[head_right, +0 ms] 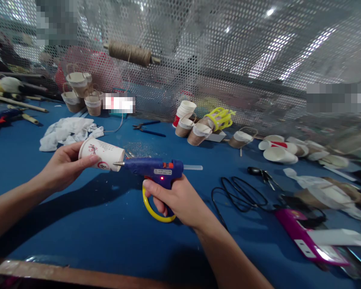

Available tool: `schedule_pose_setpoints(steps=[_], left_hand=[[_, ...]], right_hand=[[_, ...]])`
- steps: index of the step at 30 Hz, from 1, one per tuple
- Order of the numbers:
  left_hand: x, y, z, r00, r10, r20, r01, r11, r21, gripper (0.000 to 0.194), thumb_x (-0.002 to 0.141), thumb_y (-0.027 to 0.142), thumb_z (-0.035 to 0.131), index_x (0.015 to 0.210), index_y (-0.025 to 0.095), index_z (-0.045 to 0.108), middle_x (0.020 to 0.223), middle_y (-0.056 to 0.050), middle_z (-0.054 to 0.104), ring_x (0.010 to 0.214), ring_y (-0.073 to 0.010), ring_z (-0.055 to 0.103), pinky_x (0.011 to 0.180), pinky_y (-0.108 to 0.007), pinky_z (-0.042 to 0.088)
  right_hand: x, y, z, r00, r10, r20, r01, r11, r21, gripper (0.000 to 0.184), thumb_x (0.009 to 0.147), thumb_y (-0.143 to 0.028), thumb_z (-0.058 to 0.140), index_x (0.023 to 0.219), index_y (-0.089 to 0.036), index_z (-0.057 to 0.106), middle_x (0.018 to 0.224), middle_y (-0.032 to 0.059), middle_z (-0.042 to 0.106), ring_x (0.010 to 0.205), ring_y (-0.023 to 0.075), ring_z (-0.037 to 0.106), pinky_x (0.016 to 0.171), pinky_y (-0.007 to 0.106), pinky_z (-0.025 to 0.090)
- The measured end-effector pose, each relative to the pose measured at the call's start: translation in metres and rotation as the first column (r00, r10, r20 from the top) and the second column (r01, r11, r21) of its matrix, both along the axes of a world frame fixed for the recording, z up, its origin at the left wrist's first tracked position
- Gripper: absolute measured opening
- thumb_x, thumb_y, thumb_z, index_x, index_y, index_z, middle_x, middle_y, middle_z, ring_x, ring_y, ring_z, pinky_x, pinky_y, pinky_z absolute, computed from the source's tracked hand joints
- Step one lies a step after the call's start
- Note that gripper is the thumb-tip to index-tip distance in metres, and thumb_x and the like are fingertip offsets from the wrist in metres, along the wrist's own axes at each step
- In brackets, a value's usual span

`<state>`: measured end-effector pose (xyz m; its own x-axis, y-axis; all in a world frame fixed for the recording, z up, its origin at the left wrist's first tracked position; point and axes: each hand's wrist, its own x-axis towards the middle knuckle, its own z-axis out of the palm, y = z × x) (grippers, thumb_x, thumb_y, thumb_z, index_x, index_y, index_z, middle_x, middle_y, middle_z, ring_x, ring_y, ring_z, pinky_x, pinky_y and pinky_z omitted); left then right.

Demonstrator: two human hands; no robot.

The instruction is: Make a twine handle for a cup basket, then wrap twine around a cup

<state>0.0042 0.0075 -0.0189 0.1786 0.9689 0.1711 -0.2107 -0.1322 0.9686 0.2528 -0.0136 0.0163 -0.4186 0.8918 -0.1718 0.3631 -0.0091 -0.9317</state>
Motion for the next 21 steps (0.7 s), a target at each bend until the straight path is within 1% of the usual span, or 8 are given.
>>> schedule_pose_setpoints(steps=[3,7,12,15,21], left_hand=[[-0.0001,0.0000,0.0002,1.000,-0.010,0.025,0.010,1.000,0.003,0.017,0.071,0.020,0.067,0.088,0.019,0.066,0.081,-0.001,0.071,0.071,-0.0114,0.062,0.066,-0.019,0.050],[-0.0010,-0.0005,-0.0006,1.000,-0.003,0.022,0.002,0.999,0.037,0.019,0.070,0.019,0.067,0.089,0.019,0.066,0.082,-0.001,0.071,0.072,-0.0115,0.063,0.068,-0.019,0.051],[-0.0025,-0.0011,-0.0022,0.999,-0.002,-0.045,0.006,0.998,0.069,0.022,0.071,0.020,0.066,0.093,0.019,0.066,0.086,-0.003,0.071,0.076,-0.0147,0.064,0.069,-0.023,0.052],[-0.0020,-0.0034,0.0006,0.996,0.001,-0.092,0.008,0.995,0.104,0.020,0.071,0.019,0.066,0.091,0.019,0.066,0.086,-0.003,0.071,0.077,-0.0148,0.064,0.069,-0.022,0.051],[-0.0007,-0.0084,0.0066,0.981,0.023,-0.191,0.003,0.990,0.139,0.016,0.070,0.021,0.067,0.085,0.017,0.067,0.080,-0.003,0.071,0.071,-0.0147,0.062,0.063,-0.021,0.050]], right_hand=[[-0.0002,0.0002,0.0009,1.000,0.005,0.025,-0.005,1.000,0.015,0.030,0.080,-0.041,0.053,0.067,-0.015,0.056,0.038,-0.0065,0.045,0.033,0.0037,0.039,0.037,0.017,0.034],[0.0010,0.0009,-0.0009,1.000,0.010,-0.023,-0.010,1.000,-0.010,0.030,0.080,-0.041,0.053,0.066,-0.015,0.056,0.037,-0.0070,0.044,0.031,0.0029,0.036,0.035,0.016,0.031],[0.0017,0.0015,-0.0033,0.994,-0.017,-0.104,0.008,0.996,-0.091,0.031,0.080,-0.040,0.053,0.064,-0.014,0.056,0.035,-0.0075,0.042,0.029,0.0024,0.034,0.032,0.016,0.026],[0.0009,0.0012,-0.0027,0.988,-0.040,-0.146,0.025,0.995,-0.101,0.030,0.079,-0.040,0.054,0.064,-0.014,0.055,0.035,-0.0074,0.042,0.029,0.0023,0.033,0.031,0.016,0.024],[-0.0001,0.0023,-0.0020,0.978,-0.098,-0.183,0.077,0.990,-0.116,0.031,0.079,-0.041,0.054,0.063,-0.014,0.055,0.033,-0.0072,0.041,0.028,0.0026,0.032,0.033,0.016,0.024]])
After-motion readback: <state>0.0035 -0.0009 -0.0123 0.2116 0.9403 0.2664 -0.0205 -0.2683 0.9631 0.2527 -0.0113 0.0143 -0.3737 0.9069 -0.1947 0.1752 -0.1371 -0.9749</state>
